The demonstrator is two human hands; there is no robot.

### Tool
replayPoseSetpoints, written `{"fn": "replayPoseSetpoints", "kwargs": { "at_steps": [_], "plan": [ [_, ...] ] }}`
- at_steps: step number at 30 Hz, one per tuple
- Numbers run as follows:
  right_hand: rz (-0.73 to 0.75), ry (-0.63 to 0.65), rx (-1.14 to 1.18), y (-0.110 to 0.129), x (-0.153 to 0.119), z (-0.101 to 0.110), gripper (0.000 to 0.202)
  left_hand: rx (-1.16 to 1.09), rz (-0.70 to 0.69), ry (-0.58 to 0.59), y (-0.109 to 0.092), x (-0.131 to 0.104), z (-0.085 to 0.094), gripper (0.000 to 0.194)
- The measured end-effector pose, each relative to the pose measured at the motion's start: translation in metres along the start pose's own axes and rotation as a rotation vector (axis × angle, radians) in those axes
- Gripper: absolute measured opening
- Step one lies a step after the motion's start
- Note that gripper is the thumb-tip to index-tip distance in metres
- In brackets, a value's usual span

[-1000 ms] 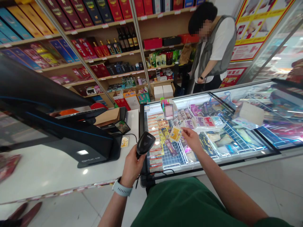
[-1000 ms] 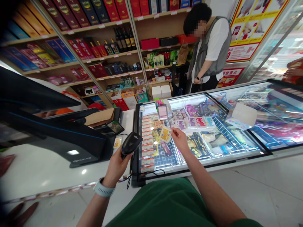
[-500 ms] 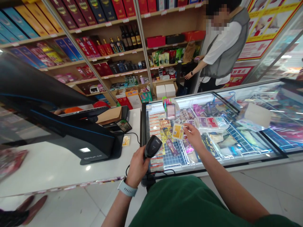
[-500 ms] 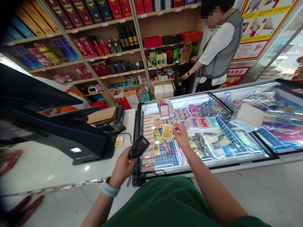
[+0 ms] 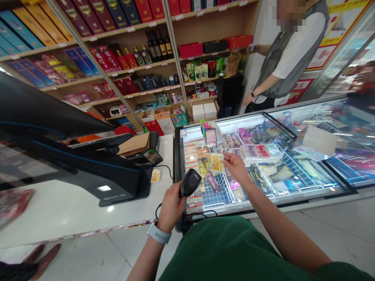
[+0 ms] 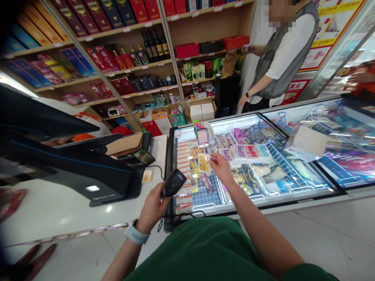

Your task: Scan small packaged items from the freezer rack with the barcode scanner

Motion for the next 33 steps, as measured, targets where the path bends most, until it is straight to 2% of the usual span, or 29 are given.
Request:
{"fn": "replayPoseSetpoints", "kwargs": {
  "at_steps": [3, 9, 17, 33],
  "plan": [
    [0.026, -0.02, -0.046, -0.003, 0.003, 0.002, 0.03, 0.02, -0.024, 0.001, -0.001, 0.0, -0.001, 0.046],
    [0.076, -0.081, -0.085, -0.003, 0.005, 0.007, 0.031, 0.04, -0.062, 0.012, -0.003, 0.0, -0.003, 0.045],
    [0.106, -0.055, -0.184, 0.0, 0.008, 0.001, 0.03, 0.102, -0.091, 0.027, -0.003, 0.001, -0.006, 0.048],
    [0.13, -0.017, -0.155, 0.007, 0.009, -0.008, 0.028, 0.14, -0.083, 0.02, -0.002, 0.002, -0.011, 0.053]
  ]
}}
Point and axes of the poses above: each hand's wrist, its own x-axis towards the middle knuckle, its own z-axis out of the back of the hand, y = z × x, the point moved 7 cm from there along x, towards the middle knuckle, and after that the axes turned 15 degrees about -y, right-handed, at the moved point
